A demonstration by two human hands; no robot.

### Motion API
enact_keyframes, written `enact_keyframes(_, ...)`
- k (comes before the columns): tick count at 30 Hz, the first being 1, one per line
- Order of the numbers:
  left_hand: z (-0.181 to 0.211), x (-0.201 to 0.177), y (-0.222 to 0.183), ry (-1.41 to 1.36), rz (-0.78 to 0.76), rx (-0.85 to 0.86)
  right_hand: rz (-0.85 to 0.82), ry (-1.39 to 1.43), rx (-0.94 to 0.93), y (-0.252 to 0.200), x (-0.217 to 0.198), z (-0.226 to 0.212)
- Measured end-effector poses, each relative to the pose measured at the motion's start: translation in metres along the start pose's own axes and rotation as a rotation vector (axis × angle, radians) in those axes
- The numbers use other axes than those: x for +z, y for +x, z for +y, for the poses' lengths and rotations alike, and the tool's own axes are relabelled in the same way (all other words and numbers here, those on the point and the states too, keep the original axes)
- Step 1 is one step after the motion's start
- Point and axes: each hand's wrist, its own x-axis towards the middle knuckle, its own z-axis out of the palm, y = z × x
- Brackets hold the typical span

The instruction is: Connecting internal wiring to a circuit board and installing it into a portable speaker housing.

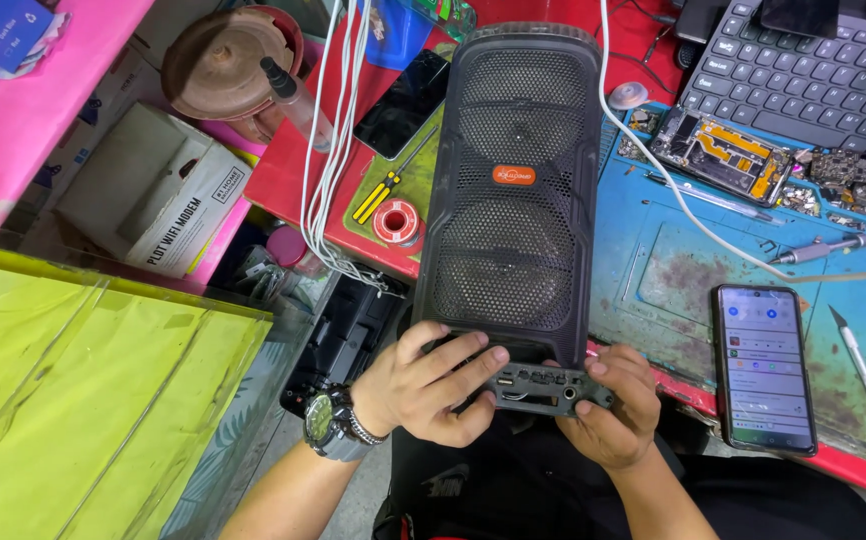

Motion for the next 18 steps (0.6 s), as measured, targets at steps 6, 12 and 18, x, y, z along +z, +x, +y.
enact_keyframes(6, 0.0004, -0.0014, -0.0005, 0.028, 0.003, 0.052, -0.030, -0.020, -0.010, 0.0031, -0.0021, -0.0028)
enact_keyframes(12, 0.0005, -0.0025, -0.0030, 0.056, -0.010, 0.087, -0.021, -0.029, -0.008, 0.0039, -0.0018, -0.0062)
enact_keyframes(18, 0.0012, -0.0019, 0.0001, 0.030, -0.007, 0.046, -0.036, -0.028, 0.007, 0.0020, -0.0030, -0.0070)
